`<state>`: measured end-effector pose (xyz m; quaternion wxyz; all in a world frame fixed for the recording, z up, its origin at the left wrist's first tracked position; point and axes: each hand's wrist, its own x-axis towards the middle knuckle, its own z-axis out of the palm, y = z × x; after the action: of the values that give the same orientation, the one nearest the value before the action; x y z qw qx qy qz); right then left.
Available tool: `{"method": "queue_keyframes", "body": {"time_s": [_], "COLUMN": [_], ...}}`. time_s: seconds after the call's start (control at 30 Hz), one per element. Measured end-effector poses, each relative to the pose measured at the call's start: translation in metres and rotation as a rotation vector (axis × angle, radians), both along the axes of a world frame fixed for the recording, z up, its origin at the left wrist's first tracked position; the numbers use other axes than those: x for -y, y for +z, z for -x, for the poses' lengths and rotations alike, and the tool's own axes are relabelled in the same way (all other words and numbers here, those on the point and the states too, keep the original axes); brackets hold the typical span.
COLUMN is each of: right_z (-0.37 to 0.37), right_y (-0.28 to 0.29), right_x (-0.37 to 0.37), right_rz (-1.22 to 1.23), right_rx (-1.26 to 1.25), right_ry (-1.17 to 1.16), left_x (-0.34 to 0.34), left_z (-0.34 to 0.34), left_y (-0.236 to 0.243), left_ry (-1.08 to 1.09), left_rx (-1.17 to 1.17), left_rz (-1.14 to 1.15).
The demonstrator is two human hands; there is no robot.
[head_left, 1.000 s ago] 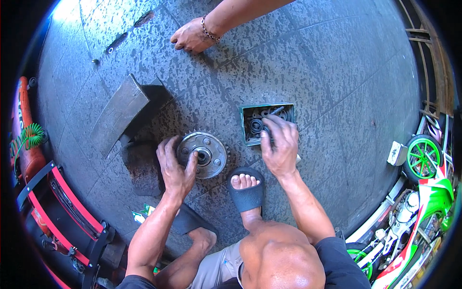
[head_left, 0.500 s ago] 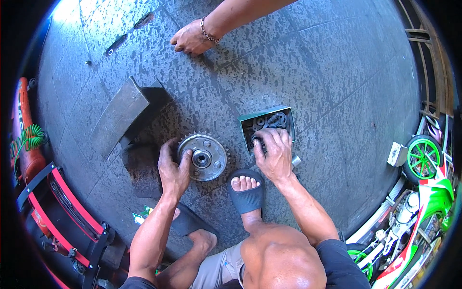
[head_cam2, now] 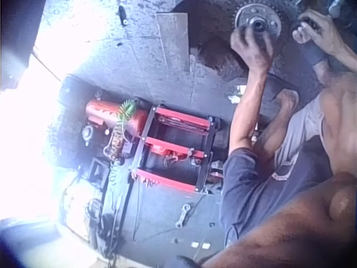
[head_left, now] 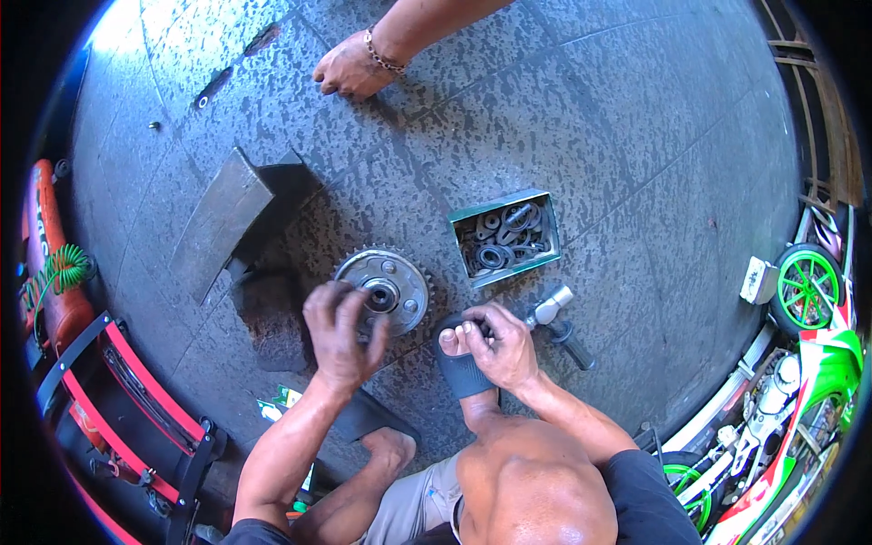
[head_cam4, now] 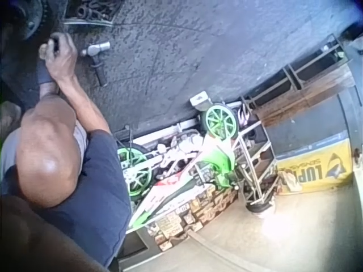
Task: The person is assembling or repairing a motorcycle clutch hub and gear assembly using a hammer and punch.
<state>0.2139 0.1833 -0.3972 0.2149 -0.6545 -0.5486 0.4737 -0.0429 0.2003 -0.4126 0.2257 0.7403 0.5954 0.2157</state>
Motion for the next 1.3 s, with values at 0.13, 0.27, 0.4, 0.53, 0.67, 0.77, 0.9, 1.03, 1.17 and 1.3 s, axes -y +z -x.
{"method": "queue_keyframes", "body": {"time_s": [0.13,0.27,0.4,0.53,0.67,0.77,0.9,1.03,1.17,1.3], "right_z": [0.007,0.002,-0.005,-0.015,-0.04,-0.049,-0.05,-0.05,-0.054,-0.054], "right_y": [-0.001,-0.004,-0.003,-0.004,-0.006,-0.012,-0.008,0.0,0.001,-0.004], "right_x": [0.004,-0.001,-0.005,-0.015,-0.049,-0.059,-0.055,-0.052,-0.06,-0.068], "right_rz": [0.06,0.05,0.062,-0.141,-0.006,0.093,0.157,0.221,0.055,0.004], "right_rx": [-0.033,-0.006,0.011,0.147,0.287,0.423,0.44,0.418,0.422,0.509], "right_ry": [0.024,-0.006,-0.031,-0.19,-0.367,-0.262,-0.207,-0.173,-0.217,-0.07], "left_x": [0.016,0.021,0.008,-0.006,-0.008,-0.009,-0.007,-0.005,-0.007,-0.017], "left_z": [-0.006,-0.003,-0.006,-0.005,-0.005,-0.004,-0.007,-0.01,-0.007,-0.003], "left_y": [0.002,-0.004,-0.003,-0.005,-0.003,-0.004,-0.006,-0.009,-0.014,-0.014], "left_ry": [-0.116,-0.099,-0.063,-0.108,-0.141,-0.146,-0.133,0.003,0.242,0.4], "left_rx": [-0.112,-0.165,-0.161,-0.186,-0.17,-0.188,-0.199,-0.207,-0.199,-0.188], "left_rz": [0.067,0.08,0.051,-0.001,0.017,0.024,0.03,0.007,0.011,0.04]}}
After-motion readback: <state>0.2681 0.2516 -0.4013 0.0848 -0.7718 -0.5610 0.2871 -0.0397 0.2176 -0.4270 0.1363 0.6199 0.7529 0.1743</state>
